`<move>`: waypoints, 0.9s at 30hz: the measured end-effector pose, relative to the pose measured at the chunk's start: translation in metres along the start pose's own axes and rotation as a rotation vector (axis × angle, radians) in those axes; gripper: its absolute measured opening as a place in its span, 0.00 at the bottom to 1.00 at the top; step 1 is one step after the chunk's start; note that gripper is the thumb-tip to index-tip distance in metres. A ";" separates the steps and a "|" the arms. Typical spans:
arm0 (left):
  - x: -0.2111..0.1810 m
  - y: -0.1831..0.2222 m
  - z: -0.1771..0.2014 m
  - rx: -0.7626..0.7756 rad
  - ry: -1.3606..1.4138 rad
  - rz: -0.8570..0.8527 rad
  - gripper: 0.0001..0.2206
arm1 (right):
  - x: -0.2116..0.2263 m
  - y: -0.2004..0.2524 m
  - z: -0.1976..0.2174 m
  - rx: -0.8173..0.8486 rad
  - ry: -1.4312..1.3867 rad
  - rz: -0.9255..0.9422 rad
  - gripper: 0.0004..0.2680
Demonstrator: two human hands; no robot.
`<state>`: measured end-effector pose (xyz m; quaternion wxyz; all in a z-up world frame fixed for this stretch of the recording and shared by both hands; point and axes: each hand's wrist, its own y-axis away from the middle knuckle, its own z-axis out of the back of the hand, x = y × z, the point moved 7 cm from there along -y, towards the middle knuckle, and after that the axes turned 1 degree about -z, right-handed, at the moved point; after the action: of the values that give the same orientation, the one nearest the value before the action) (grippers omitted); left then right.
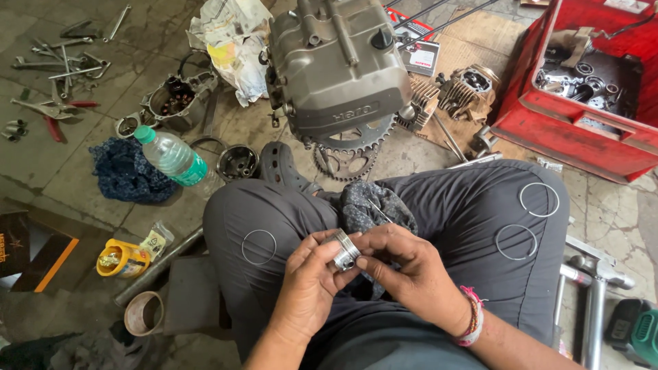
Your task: The person is preparing and installing piston rings onto a piston and then handling the engine block.
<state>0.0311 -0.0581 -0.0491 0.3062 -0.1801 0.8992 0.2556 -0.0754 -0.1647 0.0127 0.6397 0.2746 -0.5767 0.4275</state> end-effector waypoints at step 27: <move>-0.056 0.071 -0.031 -0.027 -0.850 -1.123 0.27 | -0.053 -0.011 -0.001 -0.173 -0.358 -0.475 0.12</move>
<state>0.0249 -0.0096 0.0332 0.7144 -0.5053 0.4694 0.1181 -0.0638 -0.1811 -0.0377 0.6309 0.4173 -0.6342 0.1601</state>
